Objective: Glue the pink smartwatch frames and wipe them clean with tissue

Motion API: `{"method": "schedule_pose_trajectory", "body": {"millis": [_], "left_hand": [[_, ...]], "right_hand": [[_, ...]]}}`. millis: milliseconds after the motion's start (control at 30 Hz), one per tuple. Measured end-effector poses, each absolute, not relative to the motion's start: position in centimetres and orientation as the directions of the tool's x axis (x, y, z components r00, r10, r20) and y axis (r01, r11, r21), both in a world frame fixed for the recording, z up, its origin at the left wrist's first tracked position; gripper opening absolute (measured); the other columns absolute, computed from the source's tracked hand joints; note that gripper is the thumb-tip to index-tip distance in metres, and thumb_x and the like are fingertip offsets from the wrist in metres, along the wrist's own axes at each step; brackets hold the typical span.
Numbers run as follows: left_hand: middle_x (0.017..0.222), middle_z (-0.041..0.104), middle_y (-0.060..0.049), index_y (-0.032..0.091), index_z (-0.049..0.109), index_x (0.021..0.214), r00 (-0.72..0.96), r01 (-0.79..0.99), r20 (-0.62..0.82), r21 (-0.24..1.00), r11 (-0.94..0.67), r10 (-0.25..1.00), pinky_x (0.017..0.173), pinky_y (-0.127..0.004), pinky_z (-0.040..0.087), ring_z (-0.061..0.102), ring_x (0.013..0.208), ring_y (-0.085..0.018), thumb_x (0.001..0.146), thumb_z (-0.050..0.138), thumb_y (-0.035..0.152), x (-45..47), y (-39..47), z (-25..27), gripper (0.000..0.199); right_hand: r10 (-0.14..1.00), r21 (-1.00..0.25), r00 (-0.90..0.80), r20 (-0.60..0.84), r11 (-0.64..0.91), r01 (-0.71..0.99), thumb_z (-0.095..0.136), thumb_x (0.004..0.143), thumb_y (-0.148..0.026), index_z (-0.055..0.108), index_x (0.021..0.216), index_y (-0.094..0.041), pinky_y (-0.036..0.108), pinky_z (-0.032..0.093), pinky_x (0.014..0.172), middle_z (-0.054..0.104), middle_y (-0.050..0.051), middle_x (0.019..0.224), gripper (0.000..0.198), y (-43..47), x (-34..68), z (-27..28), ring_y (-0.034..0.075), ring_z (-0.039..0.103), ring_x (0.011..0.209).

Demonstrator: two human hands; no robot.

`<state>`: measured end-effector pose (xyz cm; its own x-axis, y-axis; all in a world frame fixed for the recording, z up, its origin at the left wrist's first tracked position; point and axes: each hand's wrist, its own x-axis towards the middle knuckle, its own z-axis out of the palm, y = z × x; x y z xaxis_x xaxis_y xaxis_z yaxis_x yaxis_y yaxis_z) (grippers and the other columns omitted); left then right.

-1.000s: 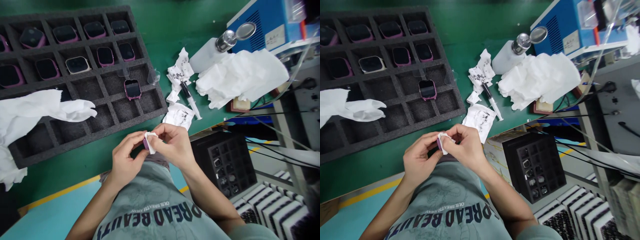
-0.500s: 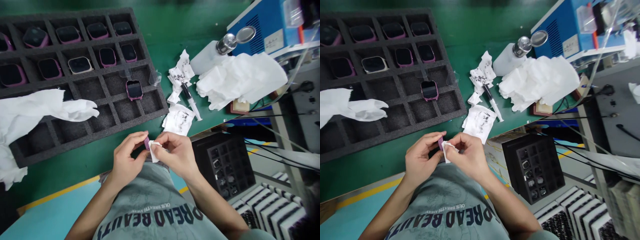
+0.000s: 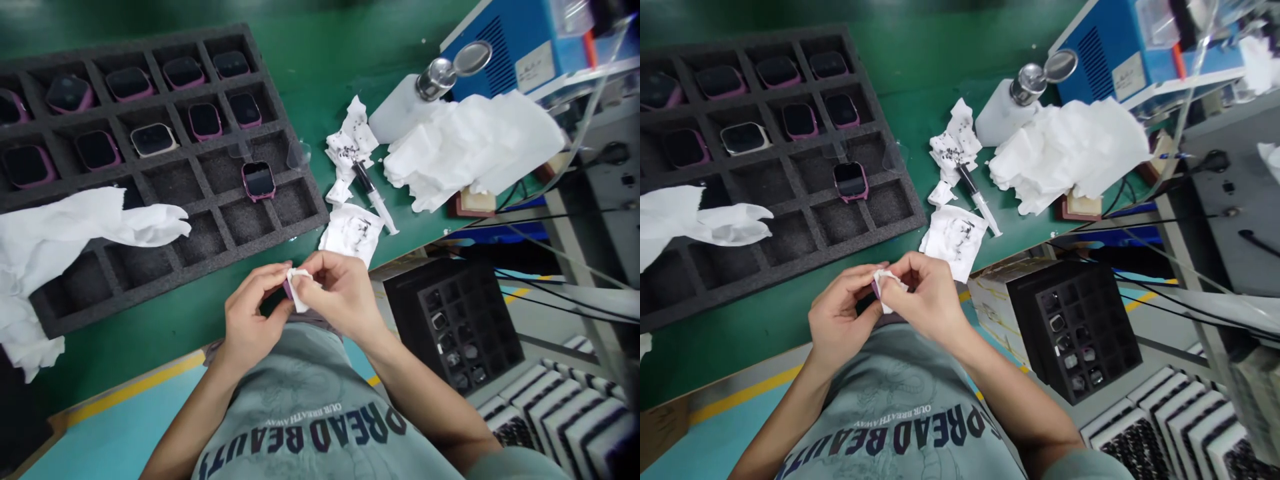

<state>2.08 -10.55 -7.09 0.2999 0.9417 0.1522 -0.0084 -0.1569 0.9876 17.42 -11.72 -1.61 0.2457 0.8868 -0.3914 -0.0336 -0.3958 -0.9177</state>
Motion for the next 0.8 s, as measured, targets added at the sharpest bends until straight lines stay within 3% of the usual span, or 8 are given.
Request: {"method": "schedule_pose_trajectory", "body": {"millis": [233, 633, 800], "left_hand": [[0.122, 0.073, -0.009, 0.026, 0.072, 0.117, 0.314, -0.001, 0.179, 0.982, -0.188, 0.932, 0.099, -0.042, 0.062, 0.072, 0.115, -0.025, 0.083, 0.073, 0.003, 2.2, -10.4, -7.1, 0.041], [0.116, 0.075, -0.010, 0.021, 0.074, 0.108, 0.276, -0.109, -0.062, 0.989, 0.095, 0.959, 0.093, -0.035, 0.065, 0.075, 0.107, -0.023, 0.078, 0.079, 0.007, 2.4, -10.1, -6.1, 0.033], [0.120, 0.074, -0.010, 0.023, 0.074, 0.111, 0.310, -0.081, 0.013, 0.997, 0.012, 0.951, 0.099, -0.038, 0.063, 0.073, 0.114, -0.024, 0.081, 0.076, 0.005, 2.2, -10.3, -6.5, 0.035]], "right_hand": [[0.883, -0.916, 0.244, -0.400, -0.396, -0.069, 0.073, 0.068, -0.029, 0.063, 0.065, -0.019, 0.021, 0.040, 0.047, 0.062, -0.002, 0.059, 0.015, -11.6, 17.4, -1.9, 0.010, 0.050, 0.052], [0.920, -0.950, 0.307, -0.244, -0.291, 0.116, 0.068, 0.071, -0.023, 0.064, 0.068, -0.021, 0.025, 0.046, 0.051, 0.065, 0.000, 0.061, 0.006, -13.5, 16.9, -1.5, 0.013, 0.056, 0.055], [0.914, -0.948, 0.307, -0.266, -0.305, 0.088, 0.069, 0.073, -0.025, 0.065, 0.068, -0.020, 0.024, 0.045, 0.050, 0.065, 0.000, 0.061, 0.008, -12.7, 16.8, -2.0, 0.012, 0.055, 0.055]]}}
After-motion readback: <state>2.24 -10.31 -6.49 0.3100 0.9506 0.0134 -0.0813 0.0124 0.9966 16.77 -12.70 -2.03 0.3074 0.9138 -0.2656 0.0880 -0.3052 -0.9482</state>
